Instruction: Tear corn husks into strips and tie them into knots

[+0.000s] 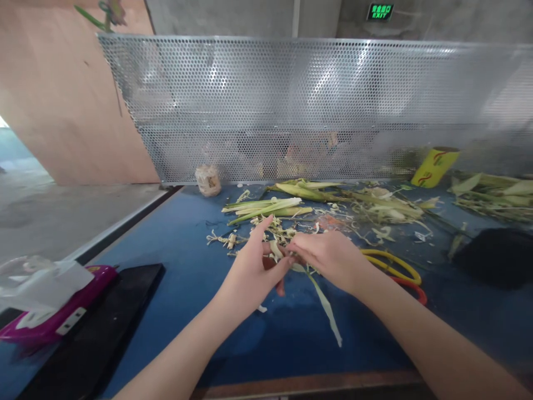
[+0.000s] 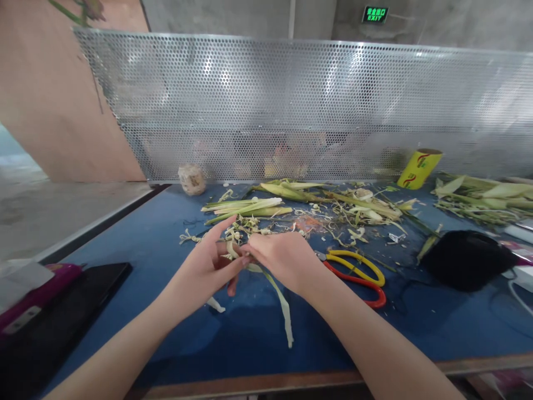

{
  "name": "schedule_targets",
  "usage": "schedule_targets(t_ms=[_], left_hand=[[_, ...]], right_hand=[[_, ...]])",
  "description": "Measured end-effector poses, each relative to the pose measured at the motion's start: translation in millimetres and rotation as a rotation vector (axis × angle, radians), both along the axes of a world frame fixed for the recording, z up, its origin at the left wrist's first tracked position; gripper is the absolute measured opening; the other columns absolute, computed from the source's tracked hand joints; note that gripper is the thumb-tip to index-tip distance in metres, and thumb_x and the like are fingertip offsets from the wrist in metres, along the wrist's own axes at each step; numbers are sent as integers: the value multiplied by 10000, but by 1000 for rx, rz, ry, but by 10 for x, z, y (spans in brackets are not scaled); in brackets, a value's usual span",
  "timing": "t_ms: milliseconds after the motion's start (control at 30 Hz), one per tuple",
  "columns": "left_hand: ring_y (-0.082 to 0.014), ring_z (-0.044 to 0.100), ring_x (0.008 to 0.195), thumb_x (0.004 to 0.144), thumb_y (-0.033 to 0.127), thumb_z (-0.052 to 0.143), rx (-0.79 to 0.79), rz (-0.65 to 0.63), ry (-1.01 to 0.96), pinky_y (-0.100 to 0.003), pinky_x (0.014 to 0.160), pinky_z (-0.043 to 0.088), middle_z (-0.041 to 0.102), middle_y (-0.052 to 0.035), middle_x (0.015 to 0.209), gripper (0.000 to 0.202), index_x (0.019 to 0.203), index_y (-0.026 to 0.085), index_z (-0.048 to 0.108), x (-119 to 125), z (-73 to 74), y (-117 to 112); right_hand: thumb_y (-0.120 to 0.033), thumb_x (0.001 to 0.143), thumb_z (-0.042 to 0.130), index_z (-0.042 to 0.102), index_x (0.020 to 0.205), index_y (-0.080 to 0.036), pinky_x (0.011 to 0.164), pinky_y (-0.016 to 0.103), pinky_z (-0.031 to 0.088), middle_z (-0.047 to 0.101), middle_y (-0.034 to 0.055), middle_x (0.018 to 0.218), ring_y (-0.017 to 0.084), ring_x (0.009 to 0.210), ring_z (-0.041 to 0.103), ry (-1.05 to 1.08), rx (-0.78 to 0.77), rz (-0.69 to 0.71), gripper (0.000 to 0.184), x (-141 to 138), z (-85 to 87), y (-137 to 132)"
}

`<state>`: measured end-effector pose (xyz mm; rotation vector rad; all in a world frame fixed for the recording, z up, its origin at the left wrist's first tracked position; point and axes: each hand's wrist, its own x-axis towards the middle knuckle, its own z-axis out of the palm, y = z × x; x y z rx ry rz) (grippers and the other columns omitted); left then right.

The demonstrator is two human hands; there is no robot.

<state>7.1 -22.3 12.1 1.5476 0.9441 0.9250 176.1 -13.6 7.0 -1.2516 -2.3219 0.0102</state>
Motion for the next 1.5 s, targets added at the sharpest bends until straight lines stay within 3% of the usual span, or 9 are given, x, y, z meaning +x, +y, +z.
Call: schedule_targets(t_ms=[200, 500, 600, 733, 833, 967, 1233, 1367, 1500], left_hand=[[-81, 535, 421, 749, 205, 563, -15, -14, 2, -220, 456, 430, 580, 36, 709, 713, 1352, 213, 182, -3, -25, 24], [-127, 614, 487, 746, 217, 599, -37, -26, 4, -193, 407, 395, 622, 7, 702, 732, 1356, 213, 194, -21, -26, 36], [-195, 665, 610, 752, 206, 607, -146, -6, -98, -185, 359, 410, 640, -16, 685, 756, 1364, 181, 164, 4, 31, 25], [-205, 683, 694, 806, 161, 540, -313, 58, -277, -243, 472, 538, 688, -79, 777, 587, 1315, 135, 247, 31, 81, 23], [-213, 687, 697, 827, 186, 517, -371, 29, -361, -262, 497, 557, 697, -123, 845, 546, 1306, 125, 262, 27, 81, 29], [-232, 685, 732, 736, 99, 620, -362, -56, -356, -260, 498, 562, 694, -126, 887, 798, 1364, 146, 130, 31, 75, 17], [-218, 678, 668, 661, 96, 659, -118, 104, -276, -260, 439, 537, 685, -56, 862, 987, 1397, 234, 15, 82, 34, -14], [-71, 511, 349, 671, 152, 646, 62, 87, -110, -216, 388, 462, 686, -12, 831, 1085, 1374, 277, -172, 92, 14, -21], [-83, 564, 462, 685, 167, 615, 182, 38, -80, -199, 502, 490, 672, 25, 715, 1022, 1388, 294, -116, 80, 43, -22]], right_hand=[[-301, 898, 339, 419, 617, -193, 492, 243, 197, 511, -6, 523, 107, 472, 433, -37, -65, -7, 312, 7, 28, 3], [-346, 905, 322, 446, 612, -189, 508, 242, 249, 530, -2, 534, 117, 507, 474, 55, -135, 5, 354, 3, 31, 6], [-403, 887, 362, 504, 688, -202, 483, 228, 297, 565, -8, 556, 110, 470, 482, 217, -195, -4, 317, 1, 36, 15], [-421, 845, 451, 508, 928, -228, 434, 211, 374, 610, -11, 662, 87, 416, 489, 537, -251, 16, 218, 5, 37, 32], [-395, 859, 430, 500, 940, -218, 426, 208, 398, 587, -17, 652, 79, 406, 486, 597, -210, 9, 207, 22, 22, 54], [-335, 862, 440, 513, 906, -201, 434, 203, 385, 584, -25, 621, 73, 412, 486, 492, -107, -33, 159, 39, -8, 82], [-196, 845, 440, 551, 921, -163, 686, 247, 450, 622, 42, 823, 118, 726, 574, 488, 316, -3, 139, 6, 3, 71], [-222, 841, 453, 579, 893, -161, 767, 287, 433, 612, 50, 861, 140, 814, 555, 546, 142, 113, 149, -5, 2, 106], [-341, 912, 322, 576, 806, -144, 631, 247, 455, 576, 26, 693, 102, 623, 550, 769, -515, 335, 339, 24, -34, 198]])
